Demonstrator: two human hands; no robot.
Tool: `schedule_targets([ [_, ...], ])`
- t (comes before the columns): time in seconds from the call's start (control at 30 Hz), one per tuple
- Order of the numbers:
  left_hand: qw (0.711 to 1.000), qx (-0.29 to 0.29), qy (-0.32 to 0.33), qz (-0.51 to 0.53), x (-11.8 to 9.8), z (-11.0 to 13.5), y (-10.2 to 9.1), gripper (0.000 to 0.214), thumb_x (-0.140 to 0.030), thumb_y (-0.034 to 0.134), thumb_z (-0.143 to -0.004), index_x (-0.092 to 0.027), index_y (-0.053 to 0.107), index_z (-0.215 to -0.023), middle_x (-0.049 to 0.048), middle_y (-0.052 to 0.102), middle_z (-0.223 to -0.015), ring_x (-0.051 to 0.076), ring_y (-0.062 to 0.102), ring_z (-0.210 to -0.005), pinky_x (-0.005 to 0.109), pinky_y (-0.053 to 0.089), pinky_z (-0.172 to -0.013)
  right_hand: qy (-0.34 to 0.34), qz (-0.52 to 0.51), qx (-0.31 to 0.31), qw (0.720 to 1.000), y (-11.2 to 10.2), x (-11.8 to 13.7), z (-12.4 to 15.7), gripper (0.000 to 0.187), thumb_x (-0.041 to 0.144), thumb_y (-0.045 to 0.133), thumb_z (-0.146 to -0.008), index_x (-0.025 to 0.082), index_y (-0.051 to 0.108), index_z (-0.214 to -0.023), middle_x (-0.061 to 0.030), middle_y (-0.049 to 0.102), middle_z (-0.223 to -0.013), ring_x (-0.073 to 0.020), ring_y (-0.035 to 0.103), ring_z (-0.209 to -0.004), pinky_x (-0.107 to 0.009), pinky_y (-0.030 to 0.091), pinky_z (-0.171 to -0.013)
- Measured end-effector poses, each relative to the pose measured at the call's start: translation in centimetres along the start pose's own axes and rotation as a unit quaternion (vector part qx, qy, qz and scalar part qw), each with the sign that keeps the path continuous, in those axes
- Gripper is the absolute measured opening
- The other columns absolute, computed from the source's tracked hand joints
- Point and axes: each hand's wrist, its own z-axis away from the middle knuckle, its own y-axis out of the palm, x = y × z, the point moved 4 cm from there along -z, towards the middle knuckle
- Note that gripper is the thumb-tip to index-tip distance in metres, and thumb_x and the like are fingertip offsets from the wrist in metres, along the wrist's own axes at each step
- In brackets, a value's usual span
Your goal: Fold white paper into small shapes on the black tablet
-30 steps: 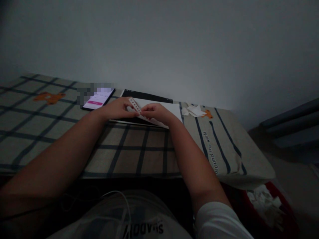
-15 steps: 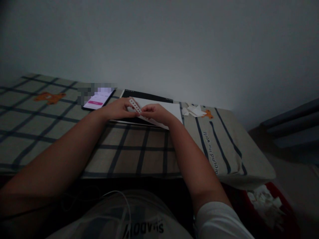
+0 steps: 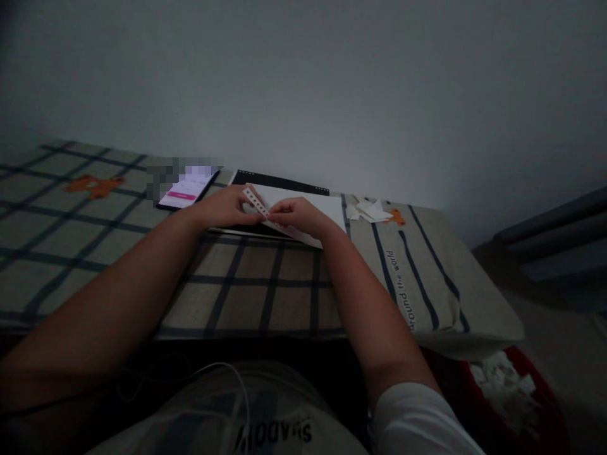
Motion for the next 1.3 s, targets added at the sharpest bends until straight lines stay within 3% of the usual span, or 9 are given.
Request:
schedule_targets([
  [0.23, 0.999, -0.011, -0.037, 0.015, 0.05, 0.10, -0.03, 0.028, -0.038, 0.063, -0.077, -0.018, 0.077, -0.091, 0.0035, 0.073, -0.094, 0.018, 0.067, -0.087, 0.026, 0.048, -0.081, -0.026, 0.021, -0.013, 0.999, 0.21, 0.44, -0.07, 0.030, 0.046, 0.072, -0.074, 0.016, 0.069, -0.080, -0.0025, 0.065, -0.080, -0.0146, 0.053, -0.074, -0.029, 0.040, -0.068],
  [0.67, 1.000, -0.008, -0.001, 0.025, -0.04, 0.02, -0.11, 0.025, -0.035, 0.065, -0.078, -0.020, 0.078, -0.092, 0.0039, 0.074, -0.098, 0.018, 0.067, -0.089, 0.027, 0.049, -0.083, -0.036, 0.023, -0.017, 0.999, -0.06, 0.10, -0.30, 0.034, 0.048, 0.074, -0.073, 0.016, 0.073, -0.084, -0.0026, 0.067, -0.079, -0.0146, 0.054, -0.073, -0.030, 0.042, -0.068],
  [0.9, 0.999, -0.012, -0.006, 0.031, -0.18, 0.21, 0.01, 0.027, -0.037, 0.063, -0.079, -0.018, 0.079, -0.093, 0.0042, 0.073, -0.093, 0.018, 0.067, -0.088, 0.027, 0.048, -0.082, -0.042, 0.011, -0.010, 0.999, 0.22, 0.41, -0.12, 0.028, 0.045, 0.073, -0.076, 0.017, 0.071, -0.084, -0.0041, 0.070, -0.087, -0.0159, 0.058, -0.081, -0.031, 0.045, -0.076],
  [1.2, 0.999, -0.001, -0.008, 0.038, -0.10, 0.01, -0.11, 0.027, -0.034, 0.064, -0.077, -0.019, 0.079, -0.093, 0.0048, 0.075, -0.097, 0.019, 0.068, -0.092, 0.029, 0.049, -0.086, -0.005, -0.023, 0.009, 1.000, -0.12, 0.16, 0.05, 0.026, 0.040, 0.075, -0.073, 0.017, 0.071, -0.085, -0.0007, 0.066, -0.078, -0.0130, 0.053, -0.070, -0.028, 0.041, -0.066],
  [1.3, 0.998, -0.002, -0.030, 0.055, -0.42, 0.15, -0.07, 0.025, -0.031, 0.064, -0.075, -0.018, 0.078, -0.092, 0.0028, 0.075, -0.090, 0.018, 0.068, -0.087, 0.027, 0.049, -0.081, 0.003, -0.006, 0.011, 1.000, -0.13, 0.17, 0.13, 0.025, 0.041, 0.074, -0.074, 0.017, 0.071, -0.082, -0.0003, 0.064, -0.074, -0.0129, 0.052, -0.067, -0.028, 0.040, -0.064],
])
